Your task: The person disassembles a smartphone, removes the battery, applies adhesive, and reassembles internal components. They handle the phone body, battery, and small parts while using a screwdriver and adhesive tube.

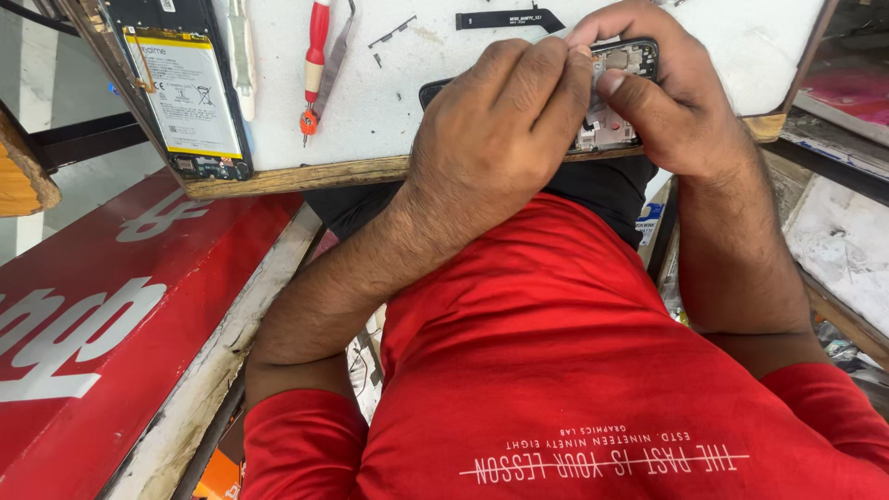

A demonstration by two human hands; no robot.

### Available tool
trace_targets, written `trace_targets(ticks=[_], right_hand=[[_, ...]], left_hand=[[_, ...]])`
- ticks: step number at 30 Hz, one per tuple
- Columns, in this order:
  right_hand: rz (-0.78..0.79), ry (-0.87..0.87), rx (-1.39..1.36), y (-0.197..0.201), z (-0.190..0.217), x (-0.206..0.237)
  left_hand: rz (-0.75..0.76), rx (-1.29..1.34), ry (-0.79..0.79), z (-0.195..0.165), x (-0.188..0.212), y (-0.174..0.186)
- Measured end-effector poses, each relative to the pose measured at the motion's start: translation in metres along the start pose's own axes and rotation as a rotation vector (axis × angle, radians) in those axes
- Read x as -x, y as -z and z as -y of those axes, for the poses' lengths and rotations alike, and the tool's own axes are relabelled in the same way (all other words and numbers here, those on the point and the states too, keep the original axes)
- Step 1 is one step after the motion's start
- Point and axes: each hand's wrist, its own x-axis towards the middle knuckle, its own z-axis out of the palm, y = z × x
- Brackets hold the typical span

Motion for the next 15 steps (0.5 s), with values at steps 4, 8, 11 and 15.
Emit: trace_targets(ticks=[4, 8, 11, 15], right_hand=[[-0.029, -0.047, -0.024, -0.002, 0.002, 0.001], [-0.02, -0.048, -0.049, -0.002, -0.001, 0.001], [-0.024, -0.067, -0.091, -0.002, -0.004, 0.003], [0.023, 0.016, -0.055, -0.001, -0.007, 0.001]], left_hand=[[-0.065, -0.087, -0.041, -0.002, -0.006, -0.002], [-0.039, -0.059, -0.076, 0.0, -0.012, -0.005], [-0.039, -0.002, -0.057, 0.001, -0.013, -0.003], [-0.024, 0.092, 0.011, 0.008, -0.008, 0.002]])
